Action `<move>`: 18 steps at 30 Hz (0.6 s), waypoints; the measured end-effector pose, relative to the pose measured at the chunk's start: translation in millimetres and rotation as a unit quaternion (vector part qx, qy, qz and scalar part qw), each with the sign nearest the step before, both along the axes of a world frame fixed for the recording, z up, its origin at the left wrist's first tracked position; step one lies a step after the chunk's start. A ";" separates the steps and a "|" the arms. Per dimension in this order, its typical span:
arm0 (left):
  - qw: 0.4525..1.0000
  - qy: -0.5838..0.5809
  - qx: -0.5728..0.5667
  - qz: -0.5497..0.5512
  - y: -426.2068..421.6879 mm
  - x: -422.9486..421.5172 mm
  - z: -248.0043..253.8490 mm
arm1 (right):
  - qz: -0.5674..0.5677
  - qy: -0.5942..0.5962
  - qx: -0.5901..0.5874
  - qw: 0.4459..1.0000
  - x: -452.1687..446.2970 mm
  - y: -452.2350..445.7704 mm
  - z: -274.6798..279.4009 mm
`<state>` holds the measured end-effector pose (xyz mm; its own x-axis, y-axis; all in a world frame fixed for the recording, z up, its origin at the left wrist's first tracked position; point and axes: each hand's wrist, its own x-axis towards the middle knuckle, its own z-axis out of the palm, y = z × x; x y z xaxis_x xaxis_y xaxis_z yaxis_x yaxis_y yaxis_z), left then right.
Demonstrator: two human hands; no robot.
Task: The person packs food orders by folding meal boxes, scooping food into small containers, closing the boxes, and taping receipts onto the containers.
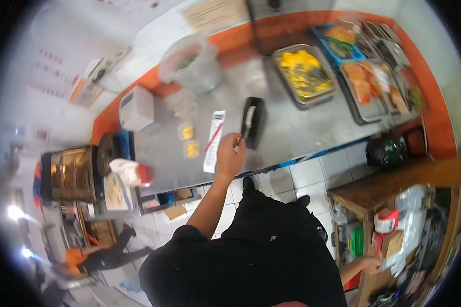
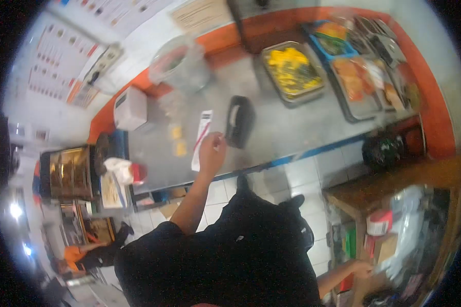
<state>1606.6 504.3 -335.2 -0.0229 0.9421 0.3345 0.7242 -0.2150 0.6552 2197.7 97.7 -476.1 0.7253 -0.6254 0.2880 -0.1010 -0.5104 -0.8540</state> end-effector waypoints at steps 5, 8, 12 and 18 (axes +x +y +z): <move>0.962 -0.080 -0.002 0.263 22.3 -162.2 -78.5 | 0.135 0.025 -0.013 0.990 -117.4 108.3 12.7; 0.935 0.044 -0.023 0.351 22.4 -235.1 -111.0 | 0.316 0.007 0.040 0.948 -226.1 194.8 32.0; 0.958 0.053 -0.139 0.244 4.9 -254.7 -111.1 | 0.591 0.078 0.123 0.793 -376.3 275.5 62.3; 0.940 -0.082 -0.258 0.207 -16.0 -276.5 -114.6 | 0.933 0.202 0.054 0.292 -645.0 429.0 70.6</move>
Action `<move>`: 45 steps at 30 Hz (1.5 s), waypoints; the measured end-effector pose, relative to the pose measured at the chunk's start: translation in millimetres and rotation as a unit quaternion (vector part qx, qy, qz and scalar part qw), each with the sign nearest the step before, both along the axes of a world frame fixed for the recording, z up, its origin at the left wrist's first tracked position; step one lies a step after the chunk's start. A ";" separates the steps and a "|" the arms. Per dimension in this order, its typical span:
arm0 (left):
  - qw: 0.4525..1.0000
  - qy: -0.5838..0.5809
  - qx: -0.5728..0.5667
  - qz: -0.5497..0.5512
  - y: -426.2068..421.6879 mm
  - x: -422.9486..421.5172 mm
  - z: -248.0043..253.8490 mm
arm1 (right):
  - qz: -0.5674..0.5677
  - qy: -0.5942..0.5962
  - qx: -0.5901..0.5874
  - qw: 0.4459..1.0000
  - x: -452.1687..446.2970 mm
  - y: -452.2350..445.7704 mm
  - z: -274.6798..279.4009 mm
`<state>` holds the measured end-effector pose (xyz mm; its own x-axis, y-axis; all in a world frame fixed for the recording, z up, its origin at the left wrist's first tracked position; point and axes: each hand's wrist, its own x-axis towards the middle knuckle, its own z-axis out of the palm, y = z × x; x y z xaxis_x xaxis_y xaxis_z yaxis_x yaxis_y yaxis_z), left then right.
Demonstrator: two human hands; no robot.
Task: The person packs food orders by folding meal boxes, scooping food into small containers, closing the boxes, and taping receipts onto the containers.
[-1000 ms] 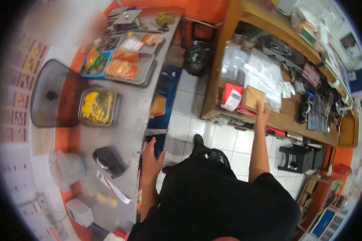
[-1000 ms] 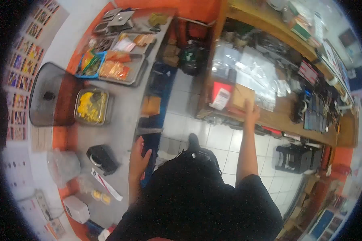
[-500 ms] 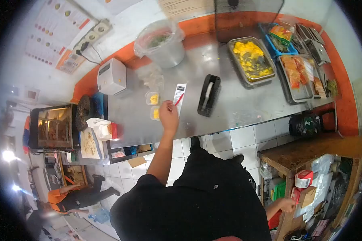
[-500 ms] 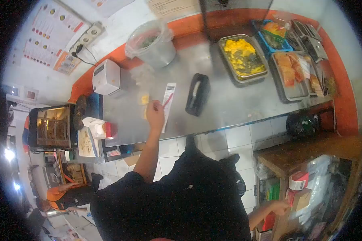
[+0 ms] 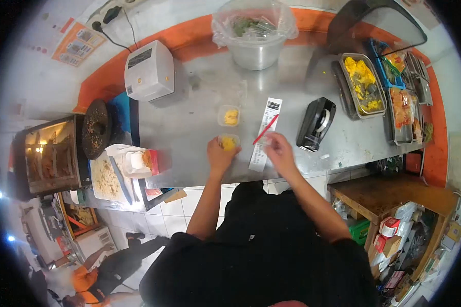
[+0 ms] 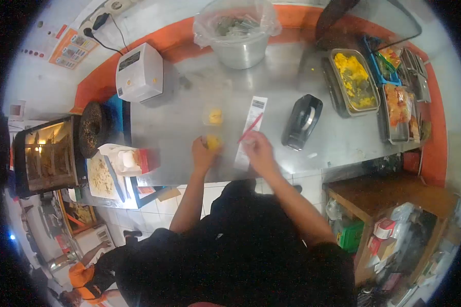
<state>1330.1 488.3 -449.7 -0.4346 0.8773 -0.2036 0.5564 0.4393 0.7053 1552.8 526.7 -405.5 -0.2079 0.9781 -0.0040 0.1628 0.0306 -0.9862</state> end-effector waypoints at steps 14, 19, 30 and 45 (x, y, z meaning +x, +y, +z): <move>0.857 -0.497 0.108 0.078 17.6 -49.5 21.6 | -0.057 -0.051 -0.032 0.997 -144.7 63.9 -84.9; 0.793 -0.577 0.152 0.120 38.1 -39.1 1.7 | -0.012 -0.007 -0.046 0.999 -133.0 64.5 -83.0; 0.639 -0.749 0.176 0.001 -2.2 -78.1 2.8 | 0.085 -0.088 0.022 0.992 -90.5 193.0 71.8; 0.648 -0.727 0.194 0.120 -81.0 -80.3 9.0 | -0.045 -0.422 0.302 0.854 -82.0 445.9 64.5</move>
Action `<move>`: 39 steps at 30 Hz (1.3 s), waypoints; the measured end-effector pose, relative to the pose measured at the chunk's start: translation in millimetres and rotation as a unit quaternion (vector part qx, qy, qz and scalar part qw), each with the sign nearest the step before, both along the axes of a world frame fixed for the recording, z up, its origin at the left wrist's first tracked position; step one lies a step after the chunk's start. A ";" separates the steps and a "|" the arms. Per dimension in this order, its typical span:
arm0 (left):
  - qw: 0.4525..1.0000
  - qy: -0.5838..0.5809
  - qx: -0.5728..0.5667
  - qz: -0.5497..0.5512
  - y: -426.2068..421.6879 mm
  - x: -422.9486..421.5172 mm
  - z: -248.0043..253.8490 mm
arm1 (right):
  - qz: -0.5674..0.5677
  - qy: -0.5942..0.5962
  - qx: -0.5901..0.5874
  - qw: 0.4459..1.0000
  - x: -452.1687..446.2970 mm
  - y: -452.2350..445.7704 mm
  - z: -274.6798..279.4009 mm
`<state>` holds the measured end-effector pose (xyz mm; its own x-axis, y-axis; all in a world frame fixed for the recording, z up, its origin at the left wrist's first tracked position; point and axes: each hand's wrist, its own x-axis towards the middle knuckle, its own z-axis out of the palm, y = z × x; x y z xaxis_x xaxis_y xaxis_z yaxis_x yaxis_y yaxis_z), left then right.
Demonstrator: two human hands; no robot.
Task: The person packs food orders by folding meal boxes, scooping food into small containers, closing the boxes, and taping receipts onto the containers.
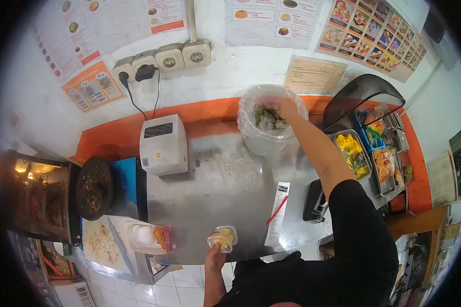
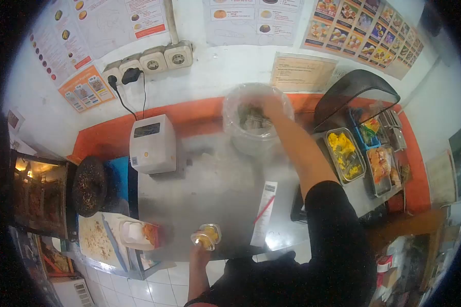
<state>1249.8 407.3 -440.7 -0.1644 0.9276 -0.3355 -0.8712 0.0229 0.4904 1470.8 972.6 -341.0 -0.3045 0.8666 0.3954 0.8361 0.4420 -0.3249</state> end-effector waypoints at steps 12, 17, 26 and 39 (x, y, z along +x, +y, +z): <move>0.999 0.044 0.004 -0.024 51.1 1.3 14.0 | -0.009 -0.169 0.003 0.986 15.4 -1.5 11.4; 0.999 0.026 0.007 -0.041 34.3 7.6 12.9 | -0.158 0.108 -0.040 0.981 -6.1 -23.9 25.1; 0.997 0.051 -0.025 -0.057 3.0 -2.8 -12.4 | -0.013 0.124 -0.091 0.988 27.5 -15.2 52.7; 0.914 0.058 0.192 -0.353 104.2 110.8 82.5 | -0.148 0.623 -0.249 0.727 163.2 -409.5 -19.4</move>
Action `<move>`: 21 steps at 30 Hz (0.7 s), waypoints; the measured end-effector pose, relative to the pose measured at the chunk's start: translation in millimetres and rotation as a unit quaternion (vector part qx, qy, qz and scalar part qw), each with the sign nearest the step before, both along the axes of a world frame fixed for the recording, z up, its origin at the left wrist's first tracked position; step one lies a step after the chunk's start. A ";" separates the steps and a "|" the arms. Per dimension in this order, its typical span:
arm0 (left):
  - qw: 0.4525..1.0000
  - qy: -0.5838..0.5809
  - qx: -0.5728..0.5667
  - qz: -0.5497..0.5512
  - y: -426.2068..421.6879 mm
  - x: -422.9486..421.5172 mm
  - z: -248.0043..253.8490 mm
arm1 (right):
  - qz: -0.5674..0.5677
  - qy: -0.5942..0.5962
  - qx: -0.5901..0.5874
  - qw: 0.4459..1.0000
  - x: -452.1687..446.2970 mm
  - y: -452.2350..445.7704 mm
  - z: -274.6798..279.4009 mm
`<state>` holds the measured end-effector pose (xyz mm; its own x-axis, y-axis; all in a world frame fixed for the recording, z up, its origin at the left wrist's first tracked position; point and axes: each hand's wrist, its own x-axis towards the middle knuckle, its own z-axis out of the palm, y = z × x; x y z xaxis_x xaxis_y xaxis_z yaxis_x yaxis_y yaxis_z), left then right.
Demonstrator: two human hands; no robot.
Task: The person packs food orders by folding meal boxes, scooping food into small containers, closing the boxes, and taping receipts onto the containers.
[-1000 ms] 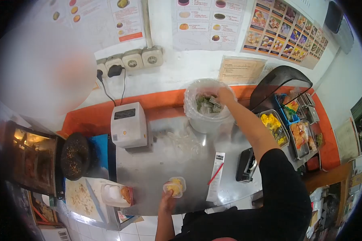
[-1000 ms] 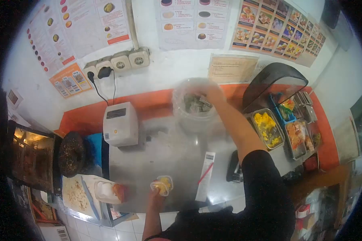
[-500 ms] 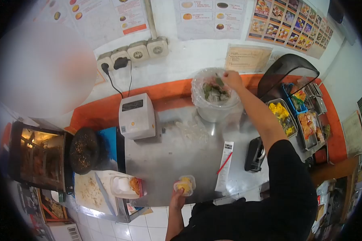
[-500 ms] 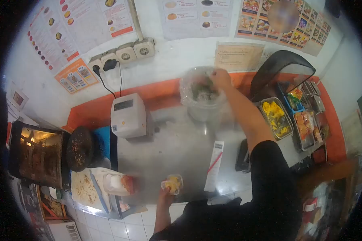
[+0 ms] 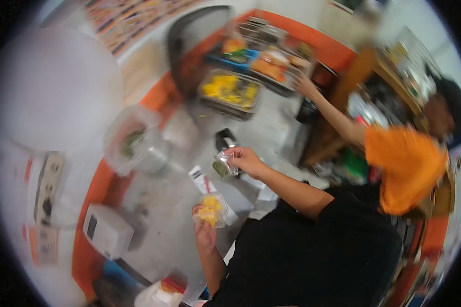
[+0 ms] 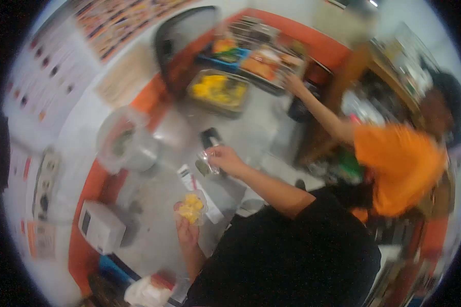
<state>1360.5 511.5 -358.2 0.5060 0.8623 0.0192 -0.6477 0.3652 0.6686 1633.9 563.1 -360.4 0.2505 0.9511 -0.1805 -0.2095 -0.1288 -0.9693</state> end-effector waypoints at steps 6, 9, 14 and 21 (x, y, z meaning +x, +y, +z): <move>0.971 0.045 -0.044 -0.230 -8.9 111.9 -2.3 | -0.133 0.095 -0.089 0.982 27.0 -138.5 -25.0; 0.958 0.063 -0.042 -0.278 -15.5 144.7 -19.9 | -0.201 0.179 -0.076 0.960 32.1 -164.4 -23.3; 0.955 0.141 -0.001 -0.261 -33.5 186.5 -19.0 | -0.274 0.246 -0.072 0.927 54.7 -182.6 -9.1; 0.961 0.157 -0.024 -0.225 -40.6 203.5 -18.1 | -0.214 0.356 -0.099 0.904 70.1 -189.3 -4.1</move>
<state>1564.1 470.9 -376.2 0.8031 0.5501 -0.2290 -0.1860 0.5965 0.7808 1704.1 373.8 -364.5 0.3414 0.7253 -0.5978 -0.8430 -0.0451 -0.5361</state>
